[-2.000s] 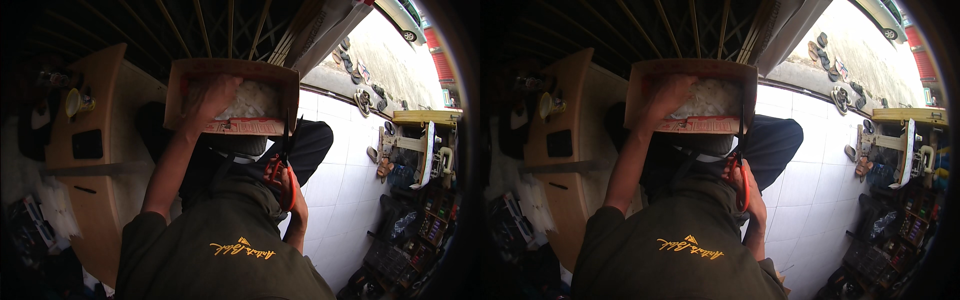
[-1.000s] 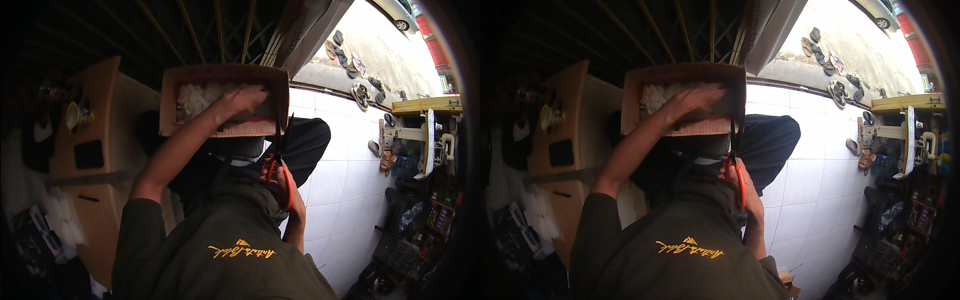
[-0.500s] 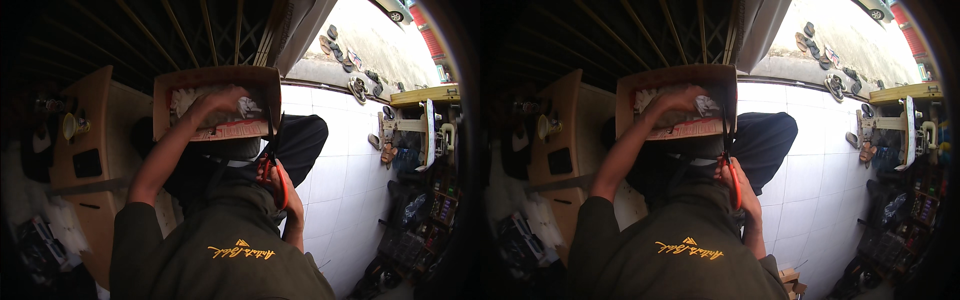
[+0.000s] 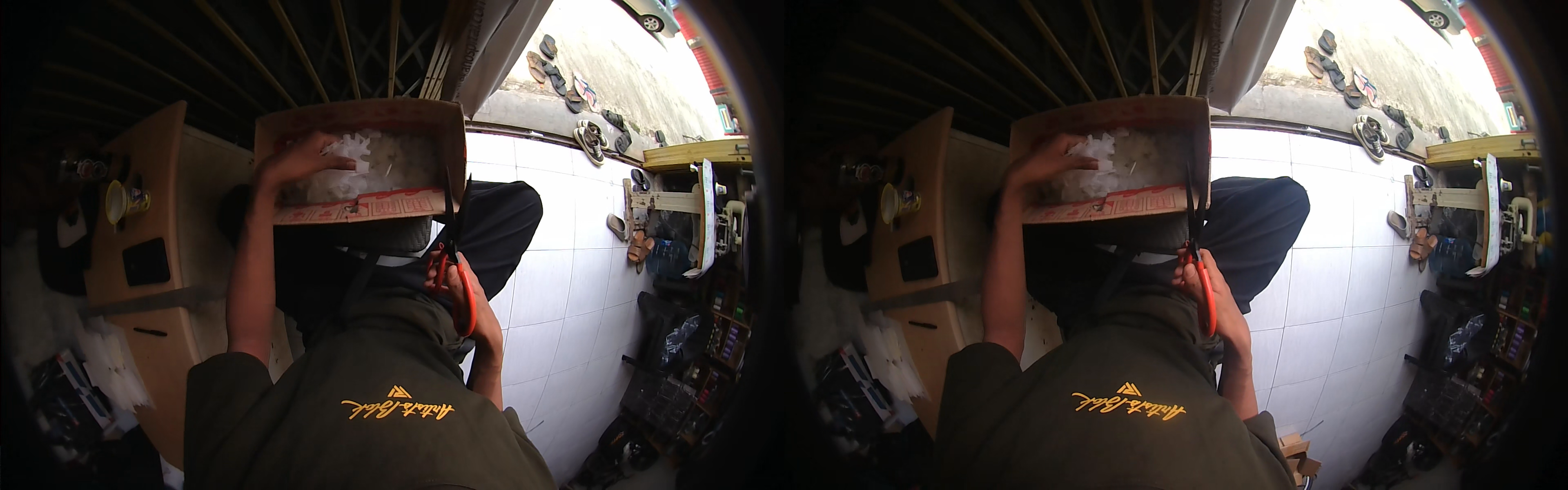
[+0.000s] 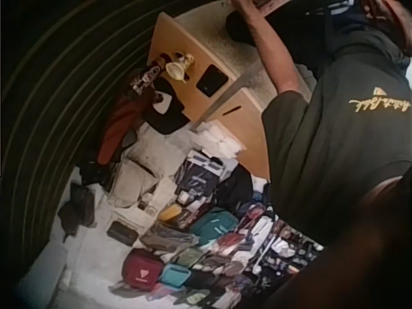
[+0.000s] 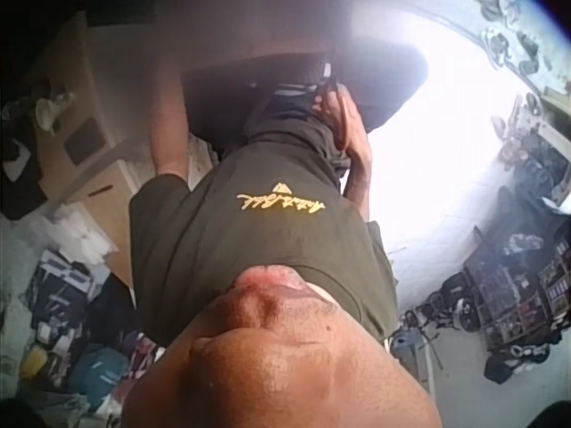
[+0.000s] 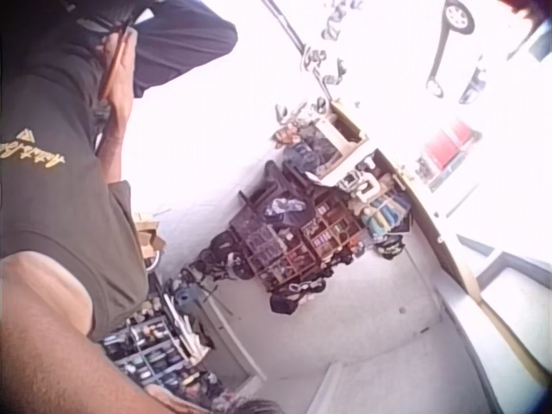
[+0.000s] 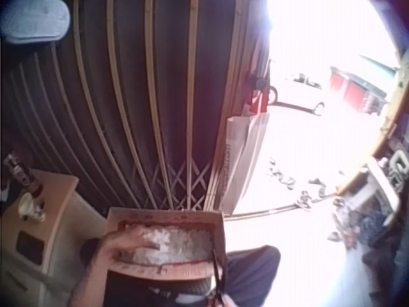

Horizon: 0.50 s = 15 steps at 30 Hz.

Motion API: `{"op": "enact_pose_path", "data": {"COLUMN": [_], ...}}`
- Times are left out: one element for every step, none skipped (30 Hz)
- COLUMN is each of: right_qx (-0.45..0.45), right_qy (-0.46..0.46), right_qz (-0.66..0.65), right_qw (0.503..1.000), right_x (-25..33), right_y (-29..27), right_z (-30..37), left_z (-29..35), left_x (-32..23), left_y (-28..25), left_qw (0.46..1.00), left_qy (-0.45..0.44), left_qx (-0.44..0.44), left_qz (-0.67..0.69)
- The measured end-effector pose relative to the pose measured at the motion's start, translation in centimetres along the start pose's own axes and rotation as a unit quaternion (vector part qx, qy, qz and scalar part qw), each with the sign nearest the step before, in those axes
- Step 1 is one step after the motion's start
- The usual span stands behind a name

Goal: The person cuts small pieces of white fabric using shears while holding the material over a cardboard box.

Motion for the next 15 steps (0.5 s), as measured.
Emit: {"op": "enact_pose_path", "data": {"right_qx": [0.001, 0.001, -0.001, -0.003, -0.004, -0.002, 0.0, -0.001, -0.002, -0.003, -0.002, -0.001, 0.001, 0.004, 0.004], "right_qy": [-0.004, 0.0, 0.004, 0.008, 0.009, 0.009, 0.01, 0.01, 0.011, 0.012, 0.011, 0.01, 0.009, 0.01, 0.012], "right_qz": [-0.006, -0.006, -0.005, -0.004, -0.005, -0.006, -0.007, -0.01, -0.012, -0.015, -0.016, -0.018, -0.018, -0.022, -0.027], "right_qw": [1.0, 1.0, 1.0, 1.0, 1.0, 1.0, 1.0, 1.0, 1.0, 1.0, 1.0, 1.0, 1.0, 1.0, 1.0], "right_x": [0.1, 0.1, 0.2, 0.2, 0.1, 0.0, -0.1, -0.1, -0.2, -0.2, -0.2, -0.3, -0.2, -0.1, -0.2], "right_y": [0.0, 0.1, 0.1, 0.1, 0.0, 0.0, 0.0, 0.0, 0.0, 0.0, 0.0, 0.0, 0.0, 0.1, 0.1], "right_z": [0.0, 0.0, 0.1, 0.1, 0.2, 0.1, 0.1, 0.1, 0.0, 0.0, -0.1, 0.0, -0.1, -0.1, 0.0], "left_z": [0.1, 0.3, 0.9, 1.2, 1.5, 1.9, 1.4, 0.6, -0.1, -0.7, -1.6, -2.2, -3.2, -4.2, -5.1], "left_x": [0.0, 0.5, 0.2, 0.9, 1.6, 2.1, 2.8, 3.9, 4.8, 4.7, 4.2, 3.9, 3.6, 3.8, 4.0], "left_y": [-0.5, -0.6, -1.1, -1.4, -1.7, -2.1, -1.7, -1.2, -0.9, -0.2, 0.8, 1.7, 2.3, 3.2, 4.4], "left_qw": [0.998, 0.993, 0.984, 0.984, 0.983, 0.98, 0.983, 0.984, 0.984, 0.984, 0.981, 0.973, 0.974, 0.976, 0.976], "left_qy": [0.036, 0.073, 0.11, 0.087, 0.065, 0.041, 0.018, -0.005, -0.028, -0.066, -0.104, -0.142, -0.124, -0.106, -0.086], "left_qx": [-0.044, -0.087, -0.13, -0.148, -0.166, -0.185, -0.165, -0.144, -0.123, -0.077, -0.03, 0.018, 0.038, 0.058, 0.08], "left_qz": [-0.015, -0.029, -0.044, -0.048, -0.052, -0.058, -0.08, -0.102, -0.123, -0.144, -0.164, -0.184, -0.184, -0.183, -0.183]}}
Point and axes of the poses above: each hand's wrist, its own z-axis away from the middle knuckle, its own y-axis out of the palm, x = y × z, the point moved 9 cm from there along -z, towards the middle knuckle, and after that the axes turned 1 degree about -x, right-handed, at the moved point
